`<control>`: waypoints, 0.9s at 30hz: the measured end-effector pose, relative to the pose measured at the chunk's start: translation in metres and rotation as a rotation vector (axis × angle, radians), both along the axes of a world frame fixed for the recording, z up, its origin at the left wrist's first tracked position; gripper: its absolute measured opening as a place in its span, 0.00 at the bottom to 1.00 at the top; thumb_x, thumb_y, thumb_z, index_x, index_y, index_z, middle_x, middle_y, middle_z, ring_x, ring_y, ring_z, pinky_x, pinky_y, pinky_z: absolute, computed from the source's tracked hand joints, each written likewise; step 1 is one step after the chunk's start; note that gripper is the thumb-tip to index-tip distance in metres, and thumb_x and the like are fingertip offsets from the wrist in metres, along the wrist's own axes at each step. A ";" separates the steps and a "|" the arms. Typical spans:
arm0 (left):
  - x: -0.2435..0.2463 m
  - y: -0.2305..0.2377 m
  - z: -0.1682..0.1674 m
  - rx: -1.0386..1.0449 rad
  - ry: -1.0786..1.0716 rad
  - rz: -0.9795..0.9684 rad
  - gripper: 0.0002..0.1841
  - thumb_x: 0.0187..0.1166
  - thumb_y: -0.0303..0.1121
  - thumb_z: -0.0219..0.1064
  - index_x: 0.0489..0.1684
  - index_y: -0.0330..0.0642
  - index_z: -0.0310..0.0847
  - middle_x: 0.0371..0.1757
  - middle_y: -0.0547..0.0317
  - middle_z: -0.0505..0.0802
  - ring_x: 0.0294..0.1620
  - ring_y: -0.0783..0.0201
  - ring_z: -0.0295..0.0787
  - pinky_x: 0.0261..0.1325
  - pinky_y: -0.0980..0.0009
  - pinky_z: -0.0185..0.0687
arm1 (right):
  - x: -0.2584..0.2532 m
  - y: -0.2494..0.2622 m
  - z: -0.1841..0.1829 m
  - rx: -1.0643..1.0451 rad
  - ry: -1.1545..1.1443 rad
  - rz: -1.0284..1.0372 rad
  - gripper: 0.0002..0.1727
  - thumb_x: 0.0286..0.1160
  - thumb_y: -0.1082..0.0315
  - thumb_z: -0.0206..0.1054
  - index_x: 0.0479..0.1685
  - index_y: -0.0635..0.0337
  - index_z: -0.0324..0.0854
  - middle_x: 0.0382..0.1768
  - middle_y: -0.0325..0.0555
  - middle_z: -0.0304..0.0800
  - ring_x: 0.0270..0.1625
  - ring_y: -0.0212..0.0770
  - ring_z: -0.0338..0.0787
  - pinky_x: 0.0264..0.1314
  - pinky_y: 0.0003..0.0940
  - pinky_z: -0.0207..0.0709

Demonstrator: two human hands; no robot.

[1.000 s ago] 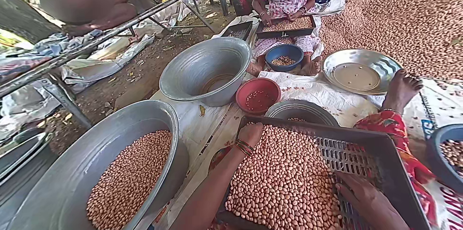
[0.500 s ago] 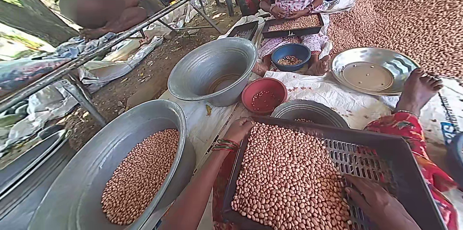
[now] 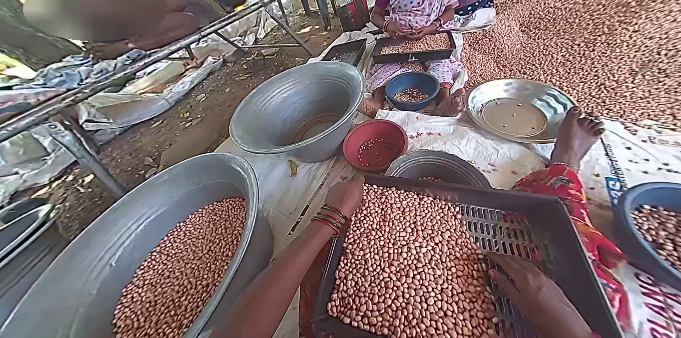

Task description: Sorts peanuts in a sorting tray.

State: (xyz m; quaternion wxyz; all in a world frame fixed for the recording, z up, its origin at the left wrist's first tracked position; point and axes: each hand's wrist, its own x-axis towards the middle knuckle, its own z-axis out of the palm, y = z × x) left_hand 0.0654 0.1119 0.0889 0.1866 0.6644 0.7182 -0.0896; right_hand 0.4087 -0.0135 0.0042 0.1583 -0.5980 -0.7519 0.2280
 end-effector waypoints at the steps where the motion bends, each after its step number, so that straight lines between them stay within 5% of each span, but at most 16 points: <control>1: -0.005 0.005 0.005 0.192 -0.153 0.056 0.23 0.95 0.35 0.47 0.83 0.33 0.67 0.64 0.30 0.89 0.65 0.33 0.87 0.70 0.38 0.75 | 0.000 0.000 -0.001 0.014 0.003 -0.001 0.18 0.79 0.72 0.66 0.65 0.72 0.86 0.60 0.72 0.91 0.66 0.75 0.88 0.68 0.71 0.76; 4: -0.005 0.018 0.014 0.463 -0.437 0.067 0.21 0.92 0.35 0.55 0.77 0.34 0.76 0.54 0.33 0.92 0.55 0.39 0.89 0.65 0.42 0.77 | -0.001 0.002 -0.001 -0.013 0.007 -0.013 0.19 0.80 0.72 0.65 0.66 0.71 0.86 0.60 0.72 0.90 0.65 0.75 0.88 0.67 0.73 0.75; 8: 0.032 0.000 -0.002 0.104 -0.423 -0.221 0.19 0.93 0.34 0.52 0.70 0.32 0.81 0.61 0.36 0.91 0.65 0.42 0.88 0.71 0.43 0.74 | -0.001 0.003 0.001 -0.014 0.002 -0.026 0.18 0.81 0.72 0.66 0.66 0.71 0.86 0.60 0.71 0.91 0.66 0.74 0.88 0.68 0.71 0.75; 14: 0.053 -0.047 -0.016 -0.191 -0.386 -0.380 0.19 0.93 0.35 0.52 0.72 0.35 0.81 0.53 0.33 0.92 0.56 0.38 0.89 0.64 0.41 0.77 | -0.003 -0.002 -0.010 0.141 0.034 0.038 0.17 0.78 0.71 0.64 0.59 0.73 0.88 0.56 0.70 0.93 0.62 0.73 0.91 0.64 0.69 0.79; 17: 0.043 -0.071 -0.015 -0.226 -0.418 -0.385 0.18 0.92 0.35 0.54 0.68 0.35 0.83 0.43 0.37 0.91 0.43 0.43 0.87 0.54 0.44 0.78 | -0.025 -0.010 -0.002 0.291 0.121 0.246 0.15 0.75 0.67 0.65 0.51 0.66 0.93 0.52 0.61 0.95 0.56 0.66 0.95 0.59 0.65 0.84; 21: 0.030 -0.095 -0.020 -0.226 -0.435 -0.399 0.18 0.91 0.35 0.55 0.66 0.34 0.84 0.42 0.36 0.93 0.42 0.40 0.89 0.53 0.42 0.79 | -0.082 -0.033 0.000 0.418 0.180 0.644 0.07 0.72 0.68 0.67 0.33 0.53 0.93 0.43 0.49 0.97 0.50 0.53 0.97 0.52 0.53 0.88; 24: 0.024 -0.105 -0.027 -0.206 -0.431 -0.397 0.18 0.91 0.36 0.55 0.65 0.35 0.85 0.42 0.36 0.93 0.43 0.39 0.90 0.53 0.40 0.80 | -0.079 -0.042 -0.011 0.271 0.105 0.773 0.04 0.67 0.69 0.72 0.31 0.52 0.92 0.46 0.49 0.96 0.58 0.55 0.94 0.62 0.59 0.84; 27: 0.023 -0.114 -0.034 -0.164 -0.423 -0.420 0.18 0.91 0.34 0.54 0.64 0.34 0.86 0.47 0.35 0.94 0.50 0.35 0.92 0.56 0.37 0.81 | -0.030 -0.031 -0.006 0.144 -0.071 0.591 0.03 0.62 0.75 0.77 0.32 0.59 0.94 0.50 0.58 0.96 0.59 0.67 0.92 0.62 0.74 0.78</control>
